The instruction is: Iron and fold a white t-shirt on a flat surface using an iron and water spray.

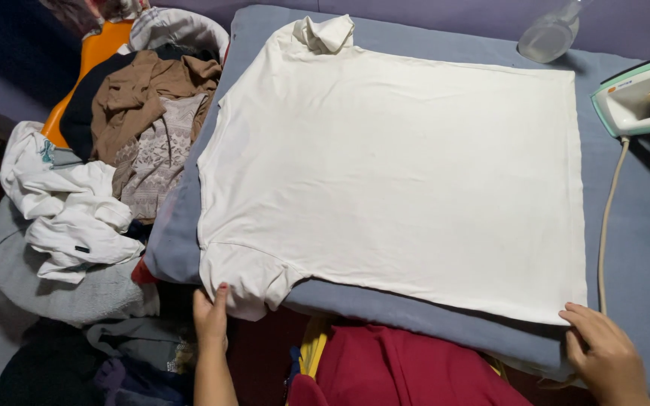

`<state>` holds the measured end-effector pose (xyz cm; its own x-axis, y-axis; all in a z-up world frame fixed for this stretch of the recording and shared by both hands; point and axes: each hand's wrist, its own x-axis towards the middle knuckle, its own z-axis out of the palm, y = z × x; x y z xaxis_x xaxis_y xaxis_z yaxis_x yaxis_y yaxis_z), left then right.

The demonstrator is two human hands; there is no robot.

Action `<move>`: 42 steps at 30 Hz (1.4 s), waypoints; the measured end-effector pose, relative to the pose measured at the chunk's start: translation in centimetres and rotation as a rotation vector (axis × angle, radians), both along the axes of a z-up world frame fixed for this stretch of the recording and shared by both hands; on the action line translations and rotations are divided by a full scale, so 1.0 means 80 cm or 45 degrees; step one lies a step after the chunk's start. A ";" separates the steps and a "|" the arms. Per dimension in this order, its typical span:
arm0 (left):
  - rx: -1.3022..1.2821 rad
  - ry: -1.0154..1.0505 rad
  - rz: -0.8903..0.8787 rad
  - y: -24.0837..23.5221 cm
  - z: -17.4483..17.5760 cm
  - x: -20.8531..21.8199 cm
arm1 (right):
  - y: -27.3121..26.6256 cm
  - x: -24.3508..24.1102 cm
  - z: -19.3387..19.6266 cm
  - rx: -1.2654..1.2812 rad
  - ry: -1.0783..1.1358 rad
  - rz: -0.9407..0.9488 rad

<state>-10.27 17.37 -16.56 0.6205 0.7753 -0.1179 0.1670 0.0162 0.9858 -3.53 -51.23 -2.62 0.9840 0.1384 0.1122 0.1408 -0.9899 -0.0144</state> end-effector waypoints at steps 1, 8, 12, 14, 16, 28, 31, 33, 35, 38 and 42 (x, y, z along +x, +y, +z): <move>-0.196 0.126 -0.116 -0.010 0.013 0.000 | -0.003 0.001 0.000 0.045 -0.011 0.003; -0.598 0.367 -0.516 0.064 0.013 -0.064 | -0.012 0.009 0.016 0.391 -0.008 -0.080; -0.671 -0.156 -0.474 0.095 0.122 -0.009 | -0.048 0.049 -0.003 0.766 -0.009 -0.339; -0.592 -0.272 -0.503 0.089 0.196 0.054 | -0.061 0.083 -0.017 0.900 -0.009 -0.421; -0.521 -0.392 -0.522 0.082 0.244 0.124 | -0.071 0.125 -0.032 1.308 -0.116 -0.325; -0.524 -0.067 -0.550 0.043 0.223 0.486 | -0.013 0.348 -0.017 1.072 -0.177 -0.347; -0.182 0.160 -0.494 0.040 0.183 0.495 | -0.008 0.370 -0.021 0.842 -0.017 -0.474; 0.277 0.333 -0.441 0.046 0.159 0.472 | -0.012 0.376 -0.026 0.749 0.028 -0.523; 0.735 0.507 -0.374 0.043 0.160 0.433 | -0.015 0.376 -0.022 0.656 0.075 -0.567; 1.091 0.780 -0.318 0.033 0.187 0.364 | -0.013 0.360 -0.003 0.666 0.188 -0.710; 1.033 0.871 -0.362 0.050 0.168 0.309 | -0.038 0.337 -0.016 0.562 0.393 -0.804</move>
<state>14.44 21.38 -3.10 0.7867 0.6168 -0.0248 0.5773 -0.7209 0.3834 23.40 -54.28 -3.92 0.8572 -0.4437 -0.2612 -0.5134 -0.7758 -0.3669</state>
